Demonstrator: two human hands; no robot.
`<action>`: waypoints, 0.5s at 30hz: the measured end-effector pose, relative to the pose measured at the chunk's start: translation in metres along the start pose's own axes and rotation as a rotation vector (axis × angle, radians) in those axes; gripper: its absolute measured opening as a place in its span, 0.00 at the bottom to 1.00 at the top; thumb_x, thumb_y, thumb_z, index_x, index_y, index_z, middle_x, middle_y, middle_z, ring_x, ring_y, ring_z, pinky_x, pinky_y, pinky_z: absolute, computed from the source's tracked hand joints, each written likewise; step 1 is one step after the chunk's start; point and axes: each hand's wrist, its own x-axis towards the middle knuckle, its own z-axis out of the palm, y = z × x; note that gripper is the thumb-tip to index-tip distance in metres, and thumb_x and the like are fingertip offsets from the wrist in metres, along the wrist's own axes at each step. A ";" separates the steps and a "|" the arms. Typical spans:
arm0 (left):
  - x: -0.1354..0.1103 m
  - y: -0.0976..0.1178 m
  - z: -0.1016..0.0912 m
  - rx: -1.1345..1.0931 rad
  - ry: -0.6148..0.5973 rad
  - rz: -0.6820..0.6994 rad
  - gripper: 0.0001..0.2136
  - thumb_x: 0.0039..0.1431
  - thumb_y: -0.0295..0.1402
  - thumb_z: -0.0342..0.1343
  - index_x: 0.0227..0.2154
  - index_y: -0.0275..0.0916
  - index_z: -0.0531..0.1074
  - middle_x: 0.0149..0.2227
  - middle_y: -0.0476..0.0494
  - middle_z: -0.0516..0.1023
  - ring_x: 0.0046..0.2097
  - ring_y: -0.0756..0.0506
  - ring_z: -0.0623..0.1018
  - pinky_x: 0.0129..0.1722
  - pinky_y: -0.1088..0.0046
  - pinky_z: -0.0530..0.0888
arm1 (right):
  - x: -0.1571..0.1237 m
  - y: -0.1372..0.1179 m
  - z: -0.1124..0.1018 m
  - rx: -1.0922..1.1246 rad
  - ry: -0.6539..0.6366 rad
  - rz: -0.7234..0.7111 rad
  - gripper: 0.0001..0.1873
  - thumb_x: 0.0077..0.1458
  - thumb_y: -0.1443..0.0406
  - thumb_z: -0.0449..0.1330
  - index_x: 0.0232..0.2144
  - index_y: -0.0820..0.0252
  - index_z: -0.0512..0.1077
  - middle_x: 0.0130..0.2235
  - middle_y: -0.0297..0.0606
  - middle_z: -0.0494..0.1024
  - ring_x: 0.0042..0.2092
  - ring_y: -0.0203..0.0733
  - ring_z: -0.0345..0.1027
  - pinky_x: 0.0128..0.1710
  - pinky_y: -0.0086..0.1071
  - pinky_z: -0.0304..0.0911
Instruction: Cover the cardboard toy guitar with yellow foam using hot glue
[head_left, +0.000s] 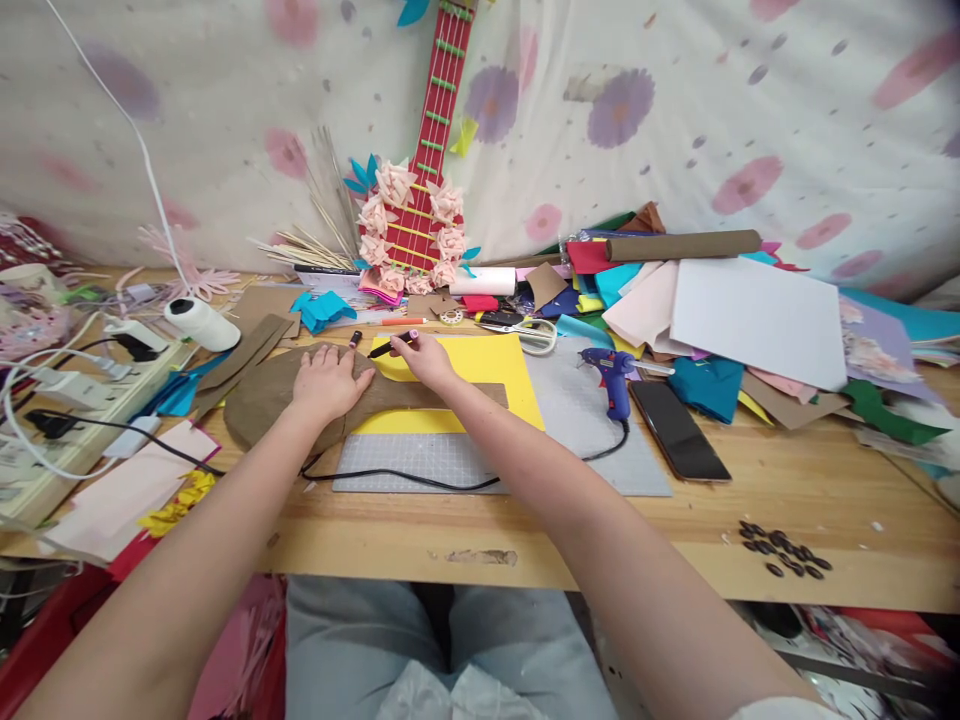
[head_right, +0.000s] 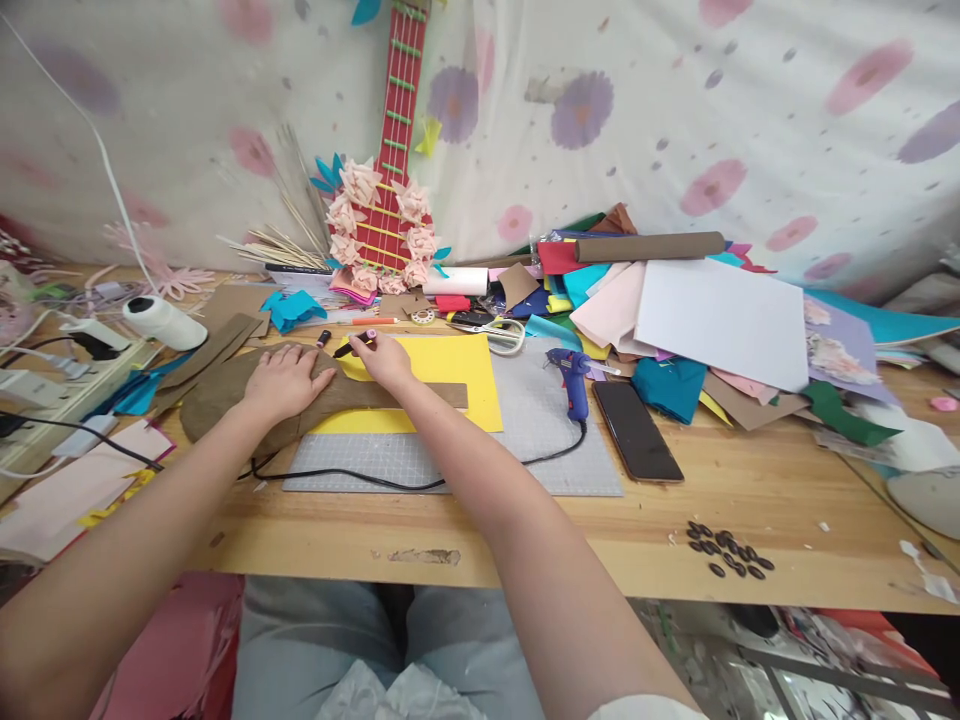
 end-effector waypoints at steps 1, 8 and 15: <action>0.000 0.000 0.000 -0.001 0.003 0.001 0.33 0.60 0.50 0.34 0.59 0.30 0.57 0.60 0.28 0.61 0.62 0.34 0.58 0.58 0.52 0.53 | 0.000 0.000 0.000 0.007 0.006 0.021 0.17 0.57 0.53 0.52 0.34 0.58 0.74 0.37 0.35 0.80 0.41 0.40 0.72 0.39 0.29 0.61; -0.001 0.000 0.000 0.002 0.022 0.007 0.32 0.60 0.49 0.35 0.59 0.30 0.58 0.59 0.27 0.61 0.62 0.34 0.58 0.58 0.52 0.53 | -0.001 -0.002 -0.002 -0.065 0.006 0.020 0.18 0.57 0.52 0.53 0.33 0.57 0.75 0.36 0.35 0.80 0.41 0.40 0.72 0.36 0.28 0.60; 0.001 0.000 0.000 -0.009 0.009 0.003 0.32 0.60 0.49 0.35 0.59 0.29 0.58 0.59 0.26 0.61 0.62 0.34 0.58 0.58 0.52 0.54 | -0.006 -0.003 -0.004 -0.280 0.023 -0.036 0.19 0.56 0.50 0.52 0.33 0.56 0.76 0.36 0.37 0.79 0.40 0.42 0.72 0.34 0.29 0.59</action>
